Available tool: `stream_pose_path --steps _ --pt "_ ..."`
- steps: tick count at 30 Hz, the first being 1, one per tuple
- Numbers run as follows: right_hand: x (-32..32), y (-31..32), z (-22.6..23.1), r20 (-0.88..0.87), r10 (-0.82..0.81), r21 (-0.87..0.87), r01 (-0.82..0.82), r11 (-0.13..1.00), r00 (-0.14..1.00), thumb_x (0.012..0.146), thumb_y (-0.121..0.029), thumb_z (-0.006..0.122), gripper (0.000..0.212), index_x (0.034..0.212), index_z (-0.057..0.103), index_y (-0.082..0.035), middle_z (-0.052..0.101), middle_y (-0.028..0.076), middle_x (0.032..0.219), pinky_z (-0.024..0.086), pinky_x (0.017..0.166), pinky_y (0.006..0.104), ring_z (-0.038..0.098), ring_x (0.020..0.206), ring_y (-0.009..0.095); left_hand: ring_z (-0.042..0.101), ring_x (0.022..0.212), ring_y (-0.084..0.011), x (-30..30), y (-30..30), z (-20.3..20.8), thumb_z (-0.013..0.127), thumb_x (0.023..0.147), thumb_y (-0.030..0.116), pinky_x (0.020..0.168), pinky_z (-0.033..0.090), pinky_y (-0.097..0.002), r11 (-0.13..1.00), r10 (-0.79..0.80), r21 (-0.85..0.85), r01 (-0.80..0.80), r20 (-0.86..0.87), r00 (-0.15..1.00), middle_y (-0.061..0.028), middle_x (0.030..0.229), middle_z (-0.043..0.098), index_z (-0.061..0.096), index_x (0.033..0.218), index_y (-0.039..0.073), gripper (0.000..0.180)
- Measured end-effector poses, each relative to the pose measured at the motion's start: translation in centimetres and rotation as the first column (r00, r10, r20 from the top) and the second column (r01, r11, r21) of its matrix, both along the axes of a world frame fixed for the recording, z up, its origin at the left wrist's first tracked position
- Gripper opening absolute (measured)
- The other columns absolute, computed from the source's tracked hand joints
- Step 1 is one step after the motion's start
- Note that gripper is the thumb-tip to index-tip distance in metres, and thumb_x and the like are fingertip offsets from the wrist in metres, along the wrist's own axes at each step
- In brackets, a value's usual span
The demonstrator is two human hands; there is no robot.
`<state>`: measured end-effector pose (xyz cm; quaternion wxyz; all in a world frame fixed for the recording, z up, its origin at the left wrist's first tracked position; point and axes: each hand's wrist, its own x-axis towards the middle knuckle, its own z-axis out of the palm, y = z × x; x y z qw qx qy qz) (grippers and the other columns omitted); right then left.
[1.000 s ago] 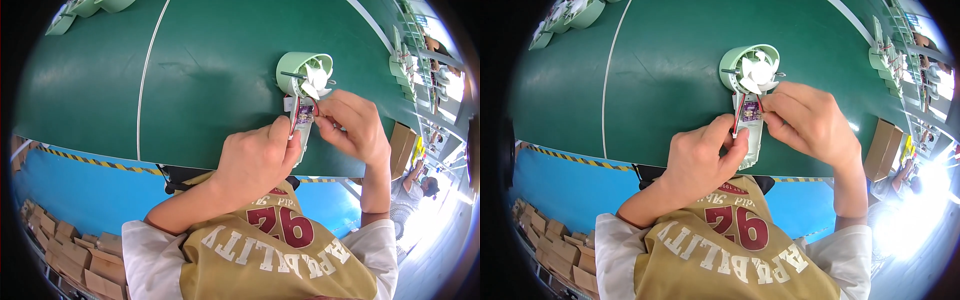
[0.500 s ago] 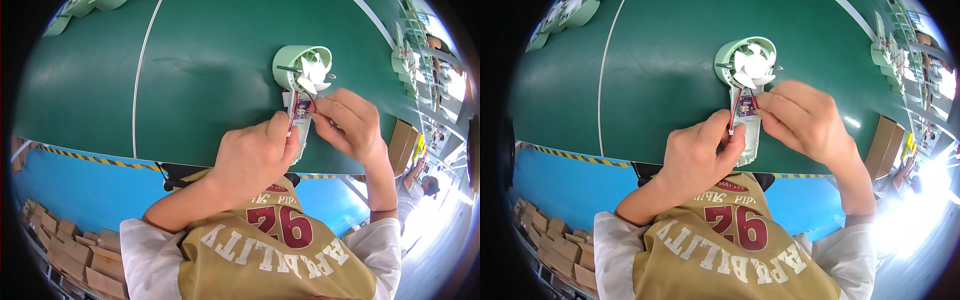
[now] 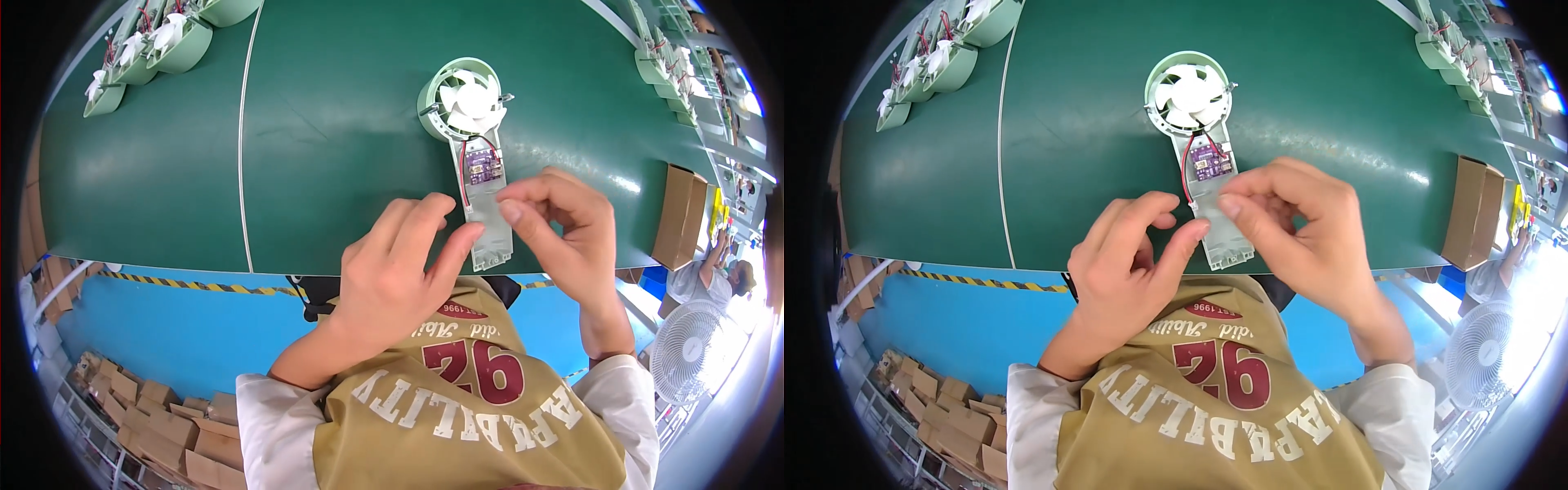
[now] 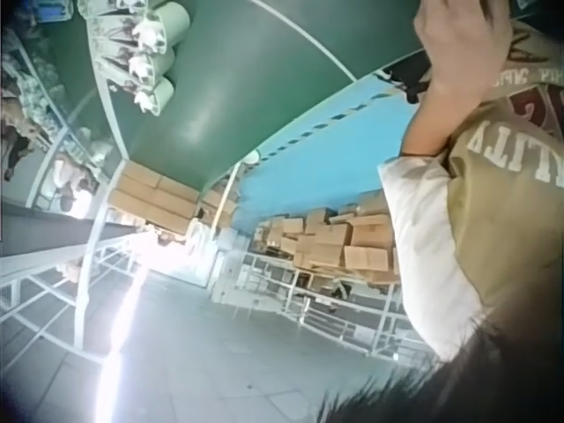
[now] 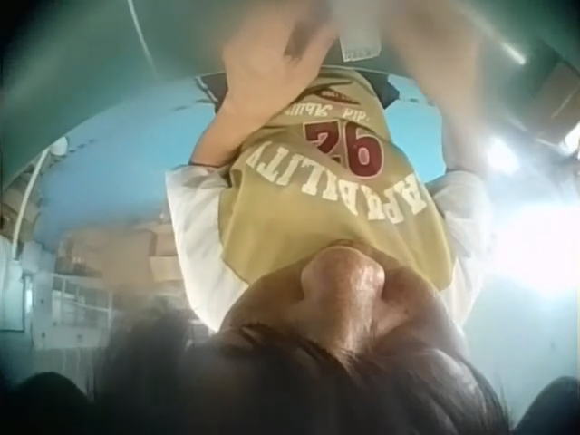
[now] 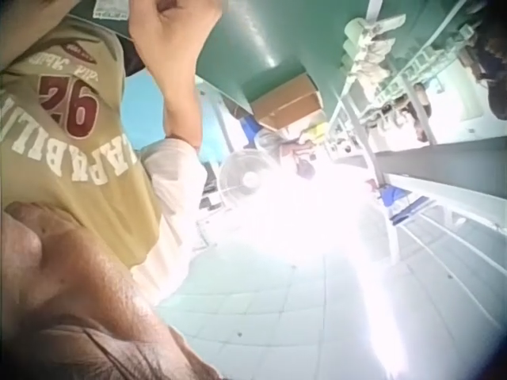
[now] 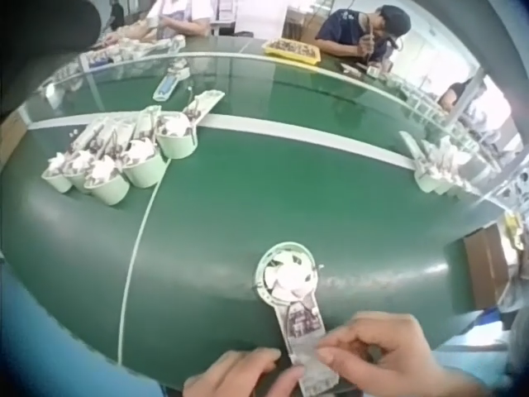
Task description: The person assembles portable fans along a conveyor belt by connecting internal wiring to the circuit board, inserting a battery into the handle housing, and placing the assembled fan back onto the line.
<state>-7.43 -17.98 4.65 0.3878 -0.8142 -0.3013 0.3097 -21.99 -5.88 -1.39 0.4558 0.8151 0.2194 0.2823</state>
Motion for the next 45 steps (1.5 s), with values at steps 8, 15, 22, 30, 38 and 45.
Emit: stream_pose_path --steps 8,15,22,30,38,45 --pt "-0.1 1.4 -0.7 -0.31 -0.038 -0.06 0.02 0.998 0.95 0.094 -0.005 0.068 0.014 0.101 0.071 0.006 0.067 0.002 0.09 0.047 0.069 0.0222 0.059 0.079 0.005 0.057 0.053 -0.0194 0.3 0.2 -0.4 0.075 0.082 0.003 0.043 0.045 -0.031 0.992 -0.044 0.122 0.043 0.009 0.999 -0.0046 0.073 0.059 0.064 0.098 0.003 0.02" --pt "0.4 2.0 -0.4 -0.443 -0.097 -0.092 0.062 0.994 0.891 0.094 -0.005 0.068 0.013 0.1 0.071 0.006 0.072 0.005 0.09 0.05 0.072 0.0217 0.063 0.081 0.006 0.056 0.052 -0.017 0.8 0.2 -0.7 0.075 0.082 0.002 0.041 0.043 -0.0302 0.994 -0.031 0.11 0.023 0.069 0.997 -0.0037 0.072 0.058 0.063 0.097 0.003 0.019" --pt "0.8 2.0 -0.4 -0.524 -0.098 -0.067 0.074 0.995 0.846 0.091 -0.006 0.072 0.014 0.1 0.071 0.005 0.072 0.004 0.088 0.048 0.067 0.0198 0.063 0.079 0.005 0.056 0.052 -0.0159 0.7 0.1 -0.8 0.075 0.08 0.002 0.041 0.042 -0.0286 0.994 -0.039 0.108 0.032 0.061 0.997 -0.0032 0.072 0.057 0.063 0.098 0.002 0.022" --pt "1.5 2.4 -0.1 -0.532 -0.082 -0.083 0.044 0.996 0.843 0.088 0.0 0.07 0.011 0.097 0.071 0.006 0.071 0.003 0.084 0.047 0.064 0.0181 0.063 0.075 0.004 0.058 0.055 -0.0156 0.9 0.4 -1.9 0.076 0.081 0.005 0.044 0.043 -0.0274 0.951 -0.048 0.309 -0.001 0.15 0.987 -0.0032 0.076 0.058 0.066 0.101 0.0 0.023" --pt "1.1 2.6 -1.2 -0.239 -0.096 0.024 0.105 0.994 0.966 0.08 0.006 0.071 0.007 0.087 0.071 0.003 0.057 -0.006 0.07 0.035 0.055 0.0184 0.046 0.062 0.0 0.063 0.052 -0.0227 0.8 -0.1 -0.7 0.075 0.086 0.017 0.045 0.05 -0.0329 0.996 -0.083 -0.052 0.079 -0.091 0.992 -0.0075 0.069 0.062 0.058 0.108 -0.005 0.035" --pt "2.1 2.3 -4.3 0.231 0.146 0.228 -0.199 0.953 0.962 0.076 0.004 0.077 0.011 0.086 0.073 0.002 0.053 -0.003 0.067 0.028 0.05 0.0209 0.042 0.056 0.002 0.055 0.043 -0.0124 0.9 -0.2 -1.7 0.073 0.084 0.005 0.041 0.042 -0.0266 0.994 -0.047 -0.097 0.043 -0.039 0.998 -0.0031 0.062 0.064 0.065 0.104 -0.001 0.023"
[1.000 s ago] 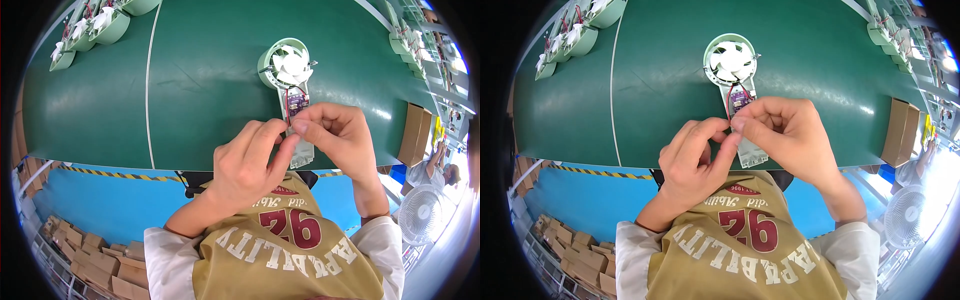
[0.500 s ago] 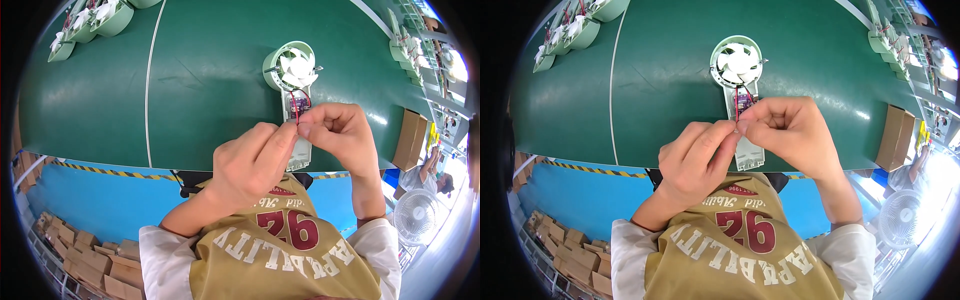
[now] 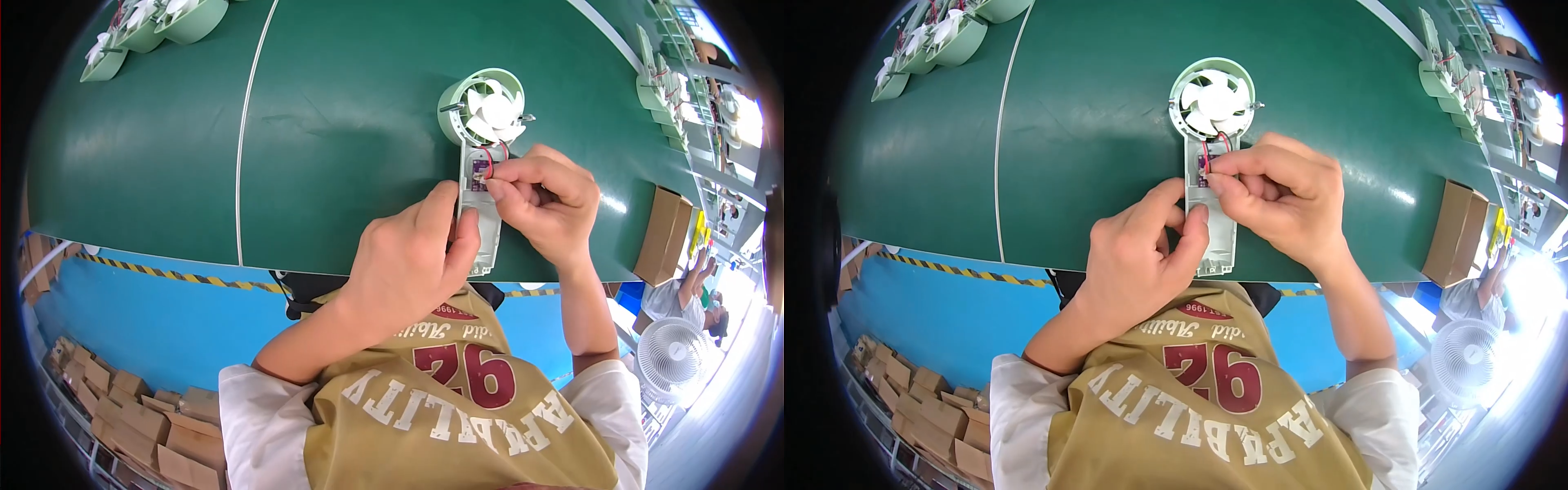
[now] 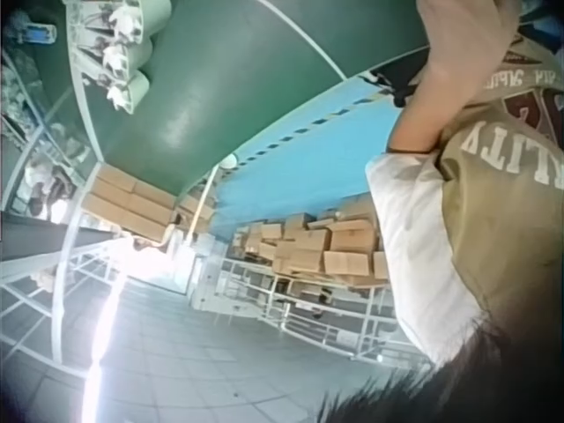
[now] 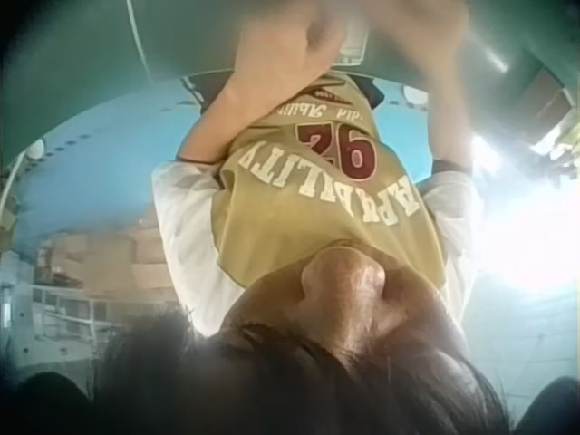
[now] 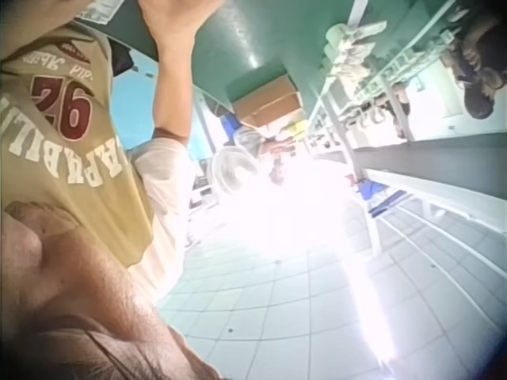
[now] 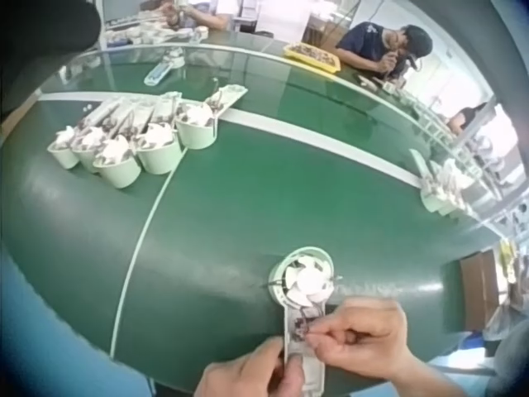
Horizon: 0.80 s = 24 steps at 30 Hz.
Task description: The person assembles portable fans along a conveyor belt by connecting internal wiring to the circuit board, inserting a battery into the handle housing, and placing the assembled fan back onto the line.
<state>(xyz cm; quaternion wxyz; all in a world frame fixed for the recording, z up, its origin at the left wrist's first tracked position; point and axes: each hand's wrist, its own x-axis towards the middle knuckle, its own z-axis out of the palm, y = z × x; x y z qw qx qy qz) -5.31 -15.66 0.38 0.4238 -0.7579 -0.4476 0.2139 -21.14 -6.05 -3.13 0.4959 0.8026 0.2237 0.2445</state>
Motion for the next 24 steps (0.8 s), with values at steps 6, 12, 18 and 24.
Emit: stream_pose_path --steps 6,12,18,24 --pt "0.3 -0.4 -1.9 0.186 0.022 0.173 -0.055 0.983 0.982 0.075 0.002 0.079 0.011 0.084 0.072 0.0 0.057 0.0 0.068 0.03 0.048 0.0217 0.044 0.054 0.004 0.062 0.049 -0.0274 -0.1 0.2 0.2 0.067 0.088 0.01 0.045 0.05 -0.0373 0.998 -0.07 0.0 0.07 -0.011 0.998 -0.0107 0.063 0.06 0.057 0.102 -0.006 0.023" --pt "1.1 -0.2 -2.4 0.29 0.076 0.259 -0.155 0.953 0.954 0.074 0.003 0.079 0.014 0.085 0.071 0.0 0.059 0.001 0.069 0.033 0.048 0.022 0.047 0.053 0.007 0.061 0.05 -0.0267 0.1 0.1 0.2 0.066 0.089 0.01 0.045 0.05 -0.0372 0.996 -0.082 0.028 0.082 -0.025 0.996 -0.0101 0.062 0.059 0.056 0.101 -0.005 0.022" --pt "2.0 0.2 -2.7 0.384 0.133 0.268 -0.248 0.931 0.914 0.072 0.005 0.079 0.015 0.084 0.07 0.0 0.064 0.004 0.069 0.038 0.048 0.0236 0.053 0.054 0.009 0.063 0.053 -0.0288 0.1 0.7 0.4 0.065 0.089 0.009 0.047 0.05 -0.0388 0.995 -0.097 -0.027 0.096 -0.063 0.993 -0.0113 0.064 0.06 0.056 0.096 -0.003 0.018" --pt "2.2 0.4 -1.2 0.523 0.189 0.177 -0.323 0.93 0.831 0.067 0.005 0.08 0.02 0.084 0.071 -0.002 0.064 0.003 0.066 0.04 0.046 0.0251 0.055 0.053 0.012 0.061 0.049 -0.0177 0.1 0.8 0.3 0.07 0.086 0.005 0.046 0.046 -0.0305 0.995 -0.07 -0.072 0.067 -0.044 0.997 -0.009 0.064 0.062 0.063 0.103 -0.004 0.02"
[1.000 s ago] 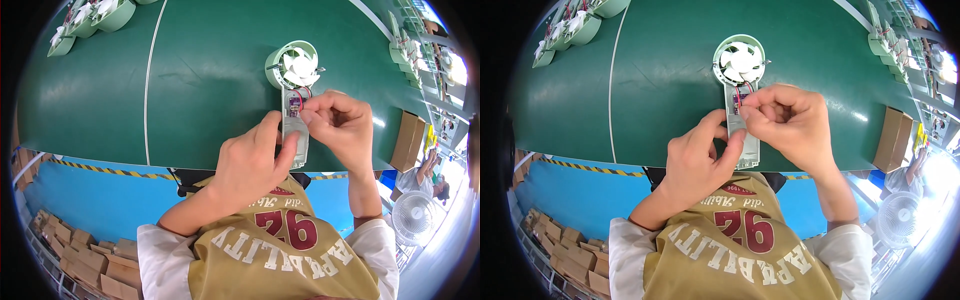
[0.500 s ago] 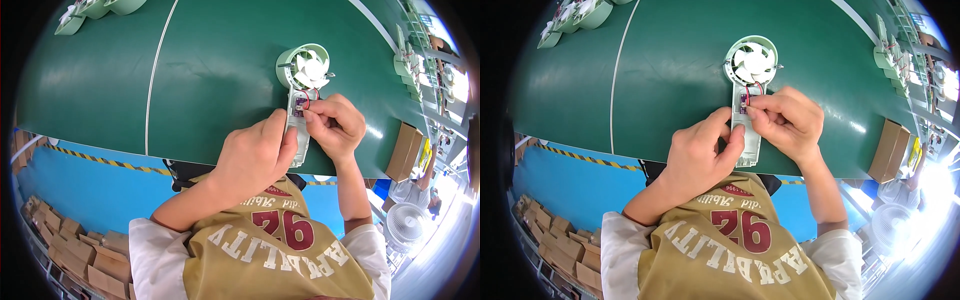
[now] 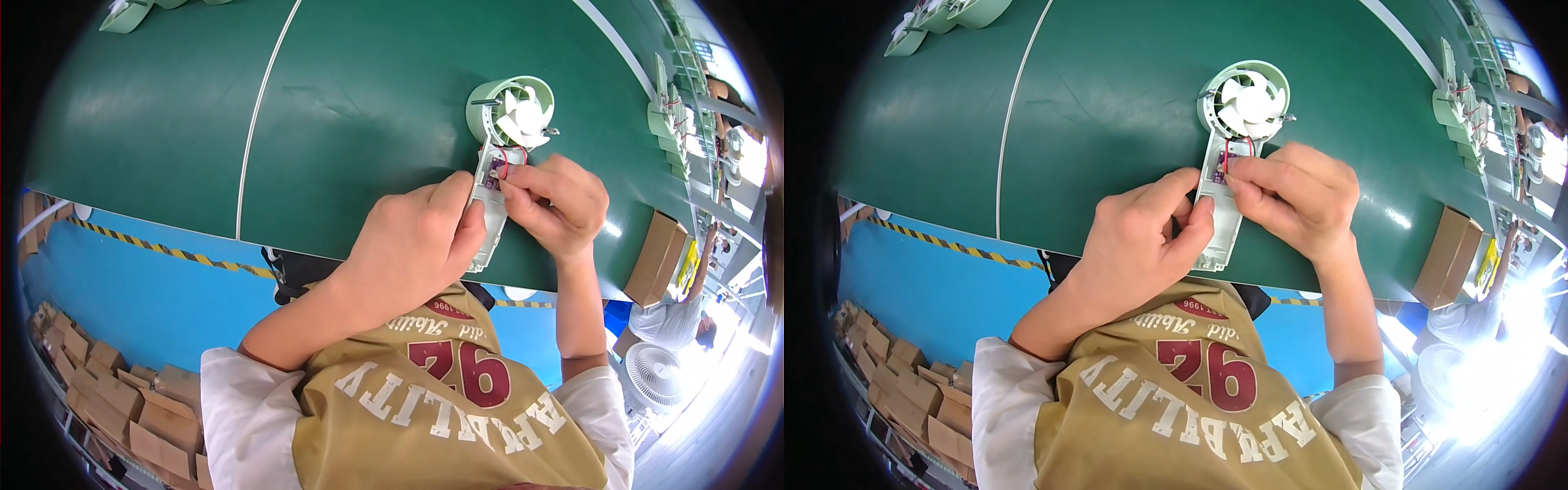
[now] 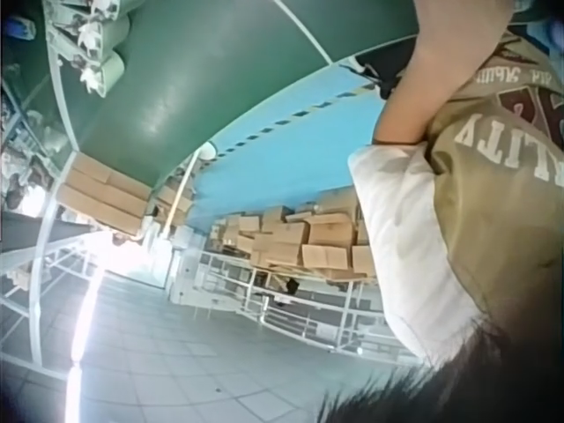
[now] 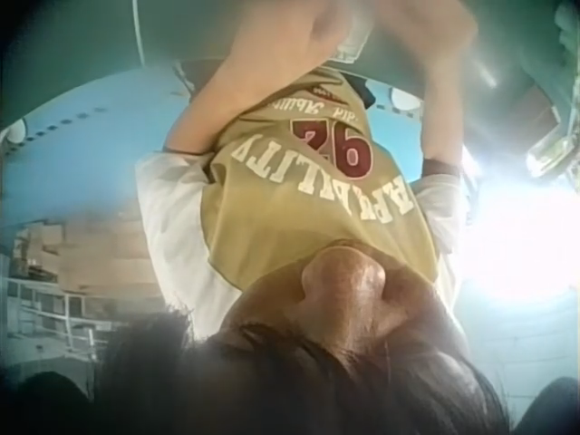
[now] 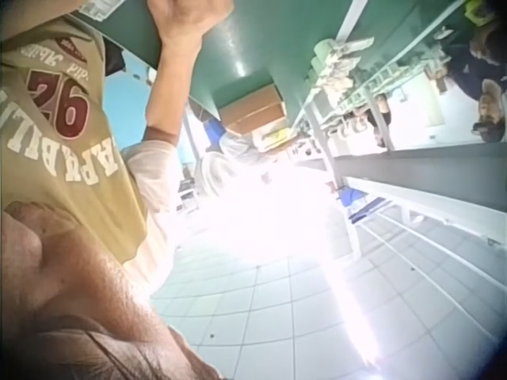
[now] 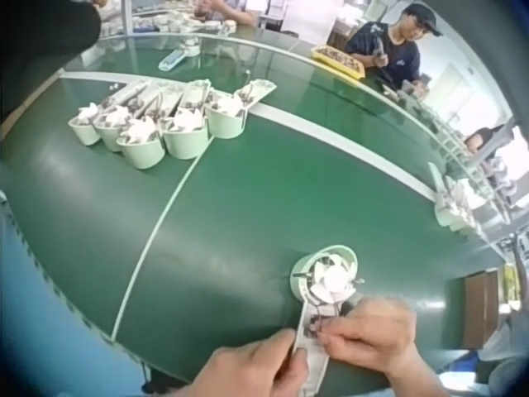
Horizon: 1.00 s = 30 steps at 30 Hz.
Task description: The person assembles portable fans along a conveyor belt by connecting internal wiring to the circuit board, inserting a battery into the handle housing, and placing the assembled fan back onto the line.
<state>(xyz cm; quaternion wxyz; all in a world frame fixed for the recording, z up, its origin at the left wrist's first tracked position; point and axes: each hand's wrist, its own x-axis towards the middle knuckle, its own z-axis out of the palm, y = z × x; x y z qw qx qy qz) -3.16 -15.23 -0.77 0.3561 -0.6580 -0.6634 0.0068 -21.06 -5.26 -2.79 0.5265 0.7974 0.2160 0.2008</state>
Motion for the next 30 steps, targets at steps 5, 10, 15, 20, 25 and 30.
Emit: stream_pose_path --steps 5,10,15,20,25,30 --pt "-1.4 -0.3 1.8 0.262 -0.013 -0.04 0.025 0.999 0.965 0.065 0.004 0.08 0.024 0.087 0.073 -0.004 0.06 0.003 0.064 0.042 0.046 0.0279 0.056 0.052 0.015 0.063 0.054 -0.0317 -0.1 -0.1 0.2 0.064 0.089 0.009 0.047 0.051 -0.0401 1.0 -0.019 0.023 0.019 0.015 1.0 -0.0135 0.064 0.06 0.056 0.091 -0.003 0.015" --pt "-3.5 -0.8 3.8 0.447 0.022 -0.221 0.087 0.971 0.894 0.067 0.003 0.078 0.031 0.097 0.074 -0.001 0.059 0.003 0.068 0.043 0.045 0.0293 0.057 0.055 0.016 0.057 0.047 -0.0182 -0.3 -0.3 -0.2 0.07 0.085 0.003 0.045 0.044 -0.0305 0.998 0.024 0.065 -0.025 0.006 1.0 -0.0082 0.062 0.06 0.063 0.102 -0.004 0.02" --pt "-3.4 -1.0 4.1 0.516 0.038 -0.303 0.141 0.942 0.856 0.069 0.002 0.076 0.039 0.108 0.072 0.002 0.053 0.002 0.069 0.043 0.045 0.029 0.054 0.054 0.015 0.062 0.052 -0.0292 0.3 -0.1 0.4 0.065 0.087 0.006 0.047 0.05 -0.0382 0.994 -0.039 0.106 0.039 0.0 0.999 -0.0118 0.063 0.059 0.056 0.096 -0.005 0.017" --pt "-2.9 -0.6 4.8 0.475 0.121 -0.376 0.077 0.923 0.872 0.072 0.002 0.073 0.037 0.109 0.072 0.001 0.056 0.004 0.071 0.045 0.047 0.0279 0.053 0.054 0.016 0.061 0.053 -0.032 0.5 -0.1 0.3 0.065 0.088 0.007 0.048 0.049 -0.041 1.0 -0.003 0.027 0.003 -0.009 1.0 -0.0139 0.064 0.059 0.055 0.092 -0.002 0.014" --pt "2.0 -5.8 6.0 0.142 -0.595 -0.056 0.607 0.793 0.791 0.094 -0.006 0.064 0.017 0.105 0.075 -0.002 0.072 0.006 0.09 0.051 0.065 0.0268 0.066 0.076 0.014 0.062 0.055 -0.0342 0.4 0.0 -0.2 0.063 0.091 0.012 0.05 0.05 -0.0439 1.0 -0.015 -0.018 0.014 -0.062 0.998 -0.0155 0.067 0.062 0.052 0.086 0.001 0.016" --pt "18.2 -31.1 4.6 -0.019 -0.984 -0.039 0.983 0.18 0.179 0.1 -0.025 0.059 0.034 0.124 0.068 -0.002 0.072 0.007 0.106 0.052 0.081 0.0273 0.066 0.094 0.013 0.063 0.056 -0.0356 3.1 -0.1 1.0 0.062 0.093 0.015 0.052 0.05 -0.0458 0.993 -0.1 -0.07 0.098 -0.027 0.995 -0.0161 0.068 0.063 0.053 0.088 0.001 0.017"
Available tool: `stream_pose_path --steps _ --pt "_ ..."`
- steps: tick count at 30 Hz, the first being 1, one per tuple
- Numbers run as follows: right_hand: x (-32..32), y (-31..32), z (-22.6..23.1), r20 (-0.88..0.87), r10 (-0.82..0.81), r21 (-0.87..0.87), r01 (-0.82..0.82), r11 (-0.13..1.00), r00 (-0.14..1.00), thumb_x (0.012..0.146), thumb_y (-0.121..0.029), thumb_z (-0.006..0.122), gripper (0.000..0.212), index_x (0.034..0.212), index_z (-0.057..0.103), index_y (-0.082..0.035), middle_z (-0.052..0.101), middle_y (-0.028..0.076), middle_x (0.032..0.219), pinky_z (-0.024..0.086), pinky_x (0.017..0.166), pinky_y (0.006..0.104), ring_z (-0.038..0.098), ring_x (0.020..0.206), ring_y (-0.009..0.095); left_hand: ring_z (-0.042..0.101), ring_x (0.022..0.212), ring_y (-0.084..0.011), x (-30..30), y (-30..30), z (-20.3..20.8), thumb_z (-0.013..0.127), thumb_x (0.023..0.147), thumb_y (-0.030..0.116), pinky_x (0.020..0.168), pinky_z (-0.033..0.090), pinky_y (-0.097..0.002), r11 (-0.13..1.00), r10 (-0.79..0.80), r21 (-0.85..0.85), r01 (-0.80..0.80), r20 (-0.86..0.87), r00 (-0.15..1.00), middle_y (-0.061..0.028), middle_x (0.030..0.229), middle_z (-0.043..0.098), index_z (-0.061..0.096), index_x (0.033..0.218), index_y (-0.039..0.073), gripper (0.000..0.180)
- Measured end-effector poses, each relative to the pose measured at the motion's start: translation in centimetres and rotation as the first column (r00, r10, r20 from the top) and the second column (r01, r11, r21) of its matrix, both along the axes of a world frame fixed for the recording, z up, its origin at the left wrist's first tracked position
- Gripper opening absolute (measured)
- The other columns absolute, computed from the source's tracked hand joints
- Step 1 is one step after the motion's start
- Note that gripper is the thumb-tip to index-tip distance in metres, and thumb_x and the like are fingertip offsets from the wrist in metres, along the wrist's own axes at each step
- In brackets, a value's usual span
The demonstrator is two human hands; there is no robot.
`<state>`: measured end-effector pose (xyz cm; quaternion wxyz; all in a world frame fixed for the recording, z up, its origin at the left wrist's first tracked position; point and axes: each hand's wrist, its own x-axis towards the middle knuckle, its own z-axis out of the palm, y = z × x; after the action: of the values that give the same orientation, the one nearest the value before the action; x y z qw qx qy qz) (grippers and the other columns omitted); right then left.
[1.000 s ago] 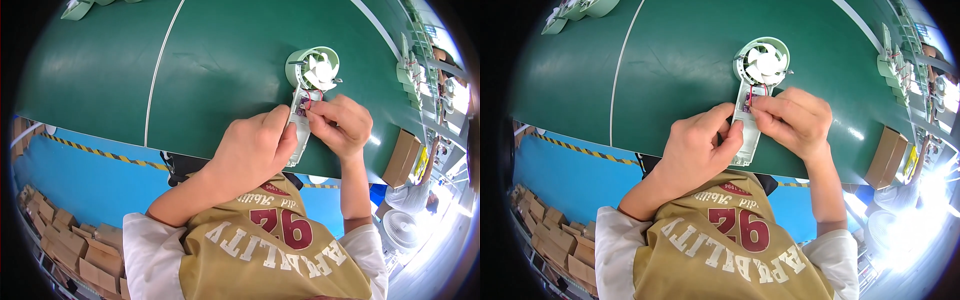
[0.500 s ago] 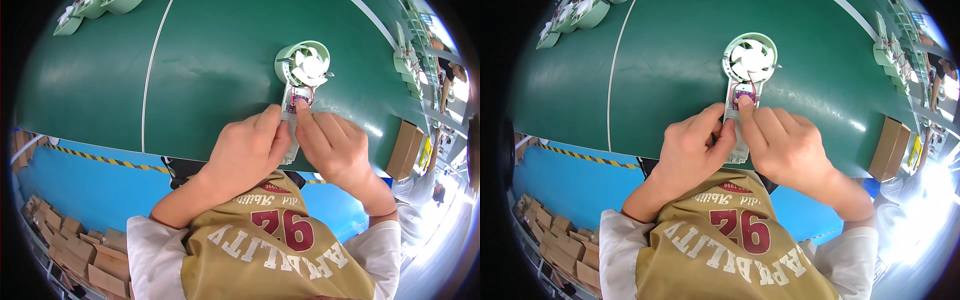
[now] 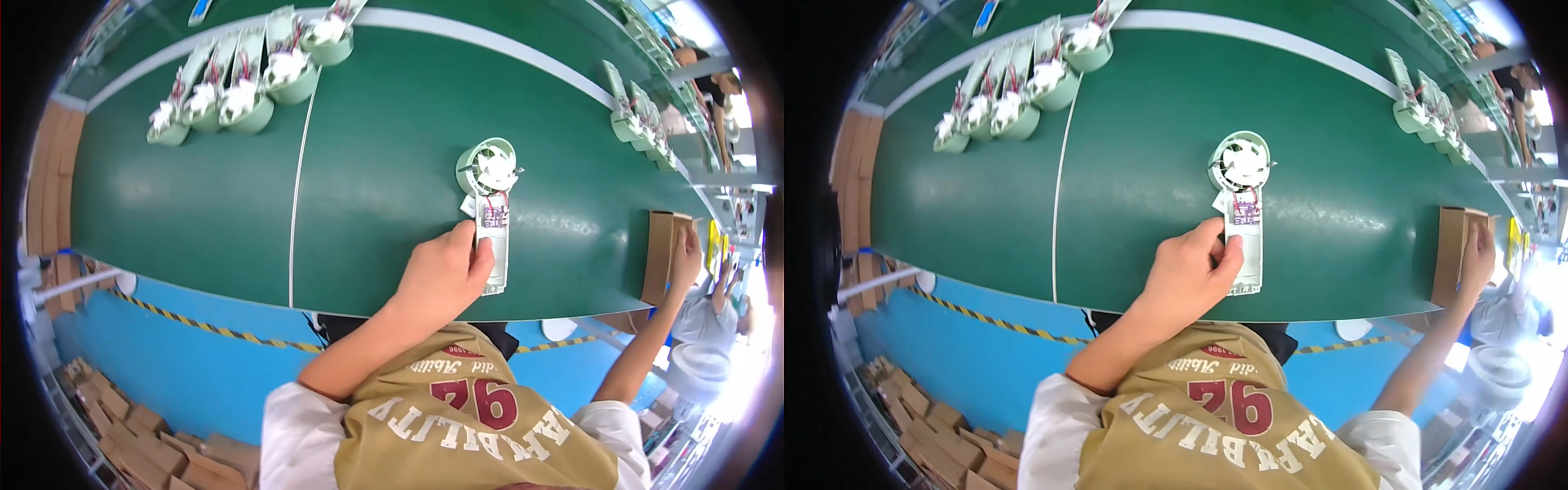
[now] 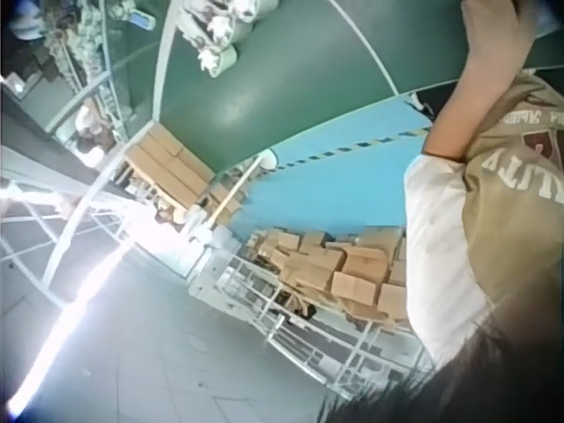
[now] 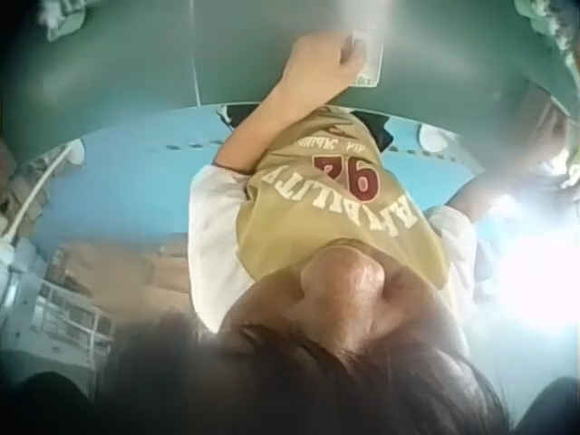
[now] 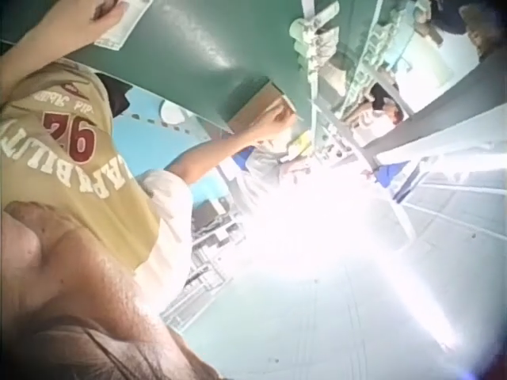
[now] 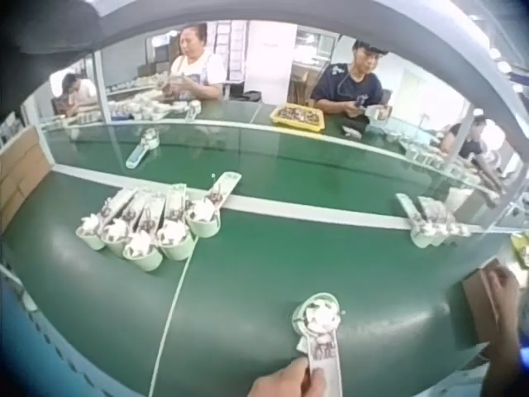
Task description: The person assembles portable fans along a conveyor belt by connecting internal wiring to the circuit board, inserting a battery into the handle housing, and placing the assembled fan back onto the line.
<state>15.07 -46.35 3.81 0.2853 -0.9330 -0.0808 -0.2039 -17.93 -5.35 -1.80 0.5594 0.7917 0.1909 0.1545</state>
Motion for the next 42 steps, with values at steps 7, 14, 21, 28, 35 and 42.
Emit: stream_pose_path --steps 7,14,21,28,35,42 --pt "5.8 -13.7 -7.0 -0.557 0.078 -0.093 -0.155 0.983 0.827 0.096 -0.025 0.061 0.042 0.125 0.061 0.006 0.071 0.014 0.108 0.051 0.088 0.0336 0.065 0.098 0.02 0.062 0.05 -0.0147 1.7 -1.1 -0.2 0.07 0.092 0.015 0.051 0.049 -0.0301 0.991 0.072 0.112 -0.069 -0.017 0.997 -0.0101 0.065 0.065 0.066 0.101 0.0 0.018" --pt "4.6 -6.5 -6.7 -0.355 0.108 -0.162 -0.175 0.971 0.928 0.089 -0.018 0.066 0.028 0.108 0.069 0.003 0.069 0.006 0.088 0.051 0.076 0.0321 0.062 0.082 0.014 0.057 0.065 -0.0036 0.6 -1.2 -0.6 0.064 0.095 0.003 0.057 0.045 -0.0197 0.971 0.165 -0.194 -0.141 0.115 0.98 -0.0042 0.082 0.067 0.059 0.122 -0.004 0.028" --pt "-1.4 -2.4 -0.4 -0.145 -0.131 0.899 0.186 0.396 0.981 0.095 -0.043 0.067 0.037 0.09 0.061 -0.006 0.039 -0.007 0.061 0.032 0.049 0.0204 0.039 0.054 0.003 0.046 0.056 -0.0021 -1.1 -0.8 -1.1 0.061 0.097 0.006 0.047 0.037 -0.0179 0.955 0.291 -0.028 -0.296 0.295 0.91 -0.0033 0.082 0.062 0.059 0.122 -0.001 0.026" --pt "-10.6 9.3 2.8 -0.022 0.421 0.977 -0.07 0.203 0.907 0.098 -0.068 0.041 0.068 0.103 0.06 -0.004 0.038 -0.008 0.059 0.029 0.04 0.0223 0.037 0.047 0.004 0.059 0.067 -0.0108 -2.7 -2.9 1.5 0.067 0.091 0.0 0.059 0.048 -0.0218 0.98 -0.035 0.196 -0.043 0.375 0.926 -0.0083 0.086 0.064 0.064 0.112 -0.004 0.023" --pt "-22.2 20.5 0.9 -0.444 0.893 0.879 -0.233 0.417 -0.074 0.061 -0.105 0.017 0.133 0.146 0.041 -0.005 0.048 0.001 0.072 0.034 0.058 0.0242 0.045 0.062 0.01 0.058 0.062 -0.0115 -1.2 -5.8 4.8 0.078 0.077 -0.004 0.049 0.042 -0.0206 0.959 -0.255 0.205 0.196 0.322 0.912 -0.0131 0.1 0.066 0.065 0.116 -0.004 0.042" --pt "-24.7 22.2 -1.0 -0.257 0.954 0.965 -0.087 0.246 -0.158 0.09 -0.084 0.02 0.104 0.148 0.034 0.001 0.064 0.01 0.104 0.047 0.07 0.0257 0.058 0.086 0.014 0.062 0.066 -0.0121 -1.9 -5.6 4.5 0.081 0.076 -0.004 0.057 0.047 -0.0236 0.964 -0.208 0.226 0.139 0.315 0.926 -0.0092 0.091 0.071 0.073 0.103 0.0 0.028"
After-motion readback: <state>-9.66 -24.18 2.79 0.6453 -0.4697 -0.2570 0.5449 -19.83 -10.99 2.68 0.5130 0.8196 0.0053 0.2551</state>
